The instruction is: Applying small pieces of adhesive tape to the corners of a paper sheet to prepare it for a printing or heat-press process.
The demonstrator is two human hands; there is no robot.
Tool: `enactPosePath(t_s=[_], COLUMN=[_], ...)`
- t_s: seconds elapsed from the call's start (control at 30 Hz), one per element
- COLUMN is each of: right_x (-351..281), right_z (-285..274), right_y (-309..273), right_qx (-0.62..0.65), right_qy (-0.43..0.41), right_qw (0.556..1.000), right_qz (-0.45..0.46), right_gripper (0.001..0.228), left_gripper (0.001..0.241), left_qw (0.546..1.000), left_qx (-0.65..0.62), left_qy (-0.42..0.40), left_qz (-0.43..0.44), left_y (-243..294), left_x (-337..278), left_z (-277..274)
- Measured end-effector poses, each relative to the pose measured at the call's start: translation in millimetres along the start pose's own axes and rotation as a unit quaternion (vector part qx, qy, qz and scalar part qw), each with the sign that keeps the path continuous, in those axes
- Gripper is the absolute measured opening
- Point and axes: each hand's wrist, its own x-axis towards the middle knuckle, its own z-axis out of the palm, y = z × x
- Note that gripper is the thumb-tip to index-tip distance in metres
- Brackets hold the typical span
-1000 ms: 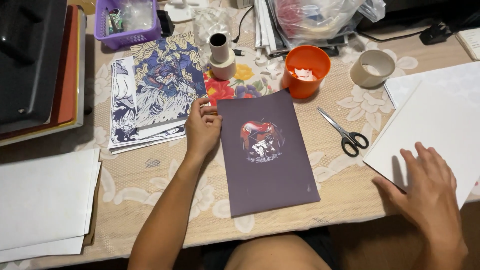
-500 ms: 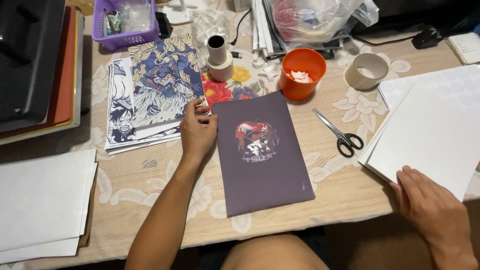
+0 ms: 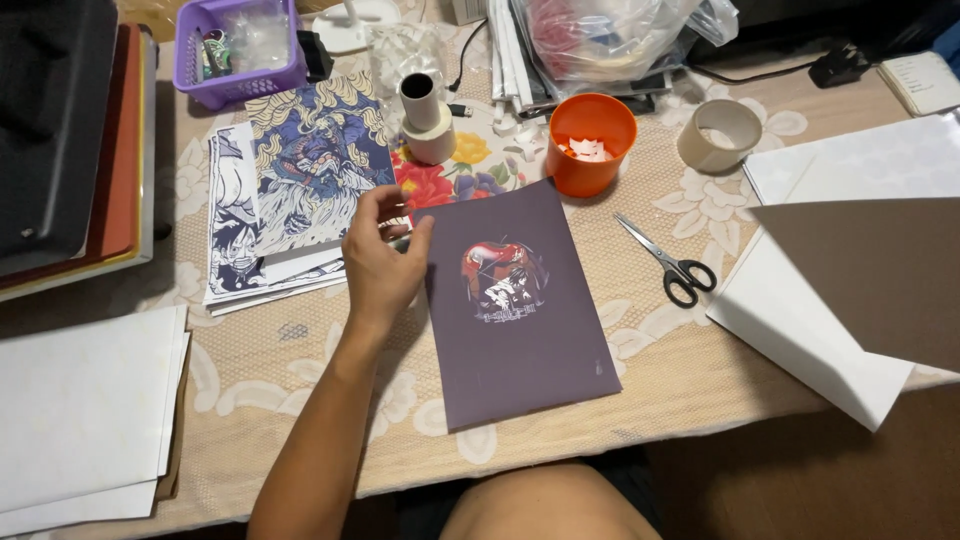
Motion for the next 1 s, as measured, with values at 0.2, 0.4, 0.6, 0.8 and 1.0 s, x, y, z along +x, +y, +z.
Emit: enactPosePath(t_s=[0.2, 0.4, 0.6, 0.8, 1.0], right_x=[163, 206, 206, 128, 91], right_z=[-48, 43, 152, 161, 166], right_y=[-51, -90, -115, -99, -106], right_qx=[0.075, 0.154, 0.215, 0.246, 0.342], right_qy=[-0.024, -0.047, -0.024, -0.181, -0.341], right_qw=[0.996, 0.983, 0.97, 0.943, 0.801], right_qz=[-0.043, -0.085, -0.107, 0.131, 0.354], right_gripper=[0.013, 0.007, 0.027, 0.035, 0.067], left_gripper=[0.062, 0.064, 0.048, 0.065, 0.081], left_qw=[0.918, 0.853, 0.93, 0.931, 0.95], left_qx=[-0.302, -0.404, -0.262, -0.086, 0.049], left_qy=[-0.255, -0.318, -0.133, -0.155, -0.133], left_qz=[0.025, -0.088, -0.219, -0.319, -0.28], left_y=[88, 111, 48, 2, 54], left_x=[-27, -61, -71, -60, -51], left_z=[1, 4, -4, -11, -5])
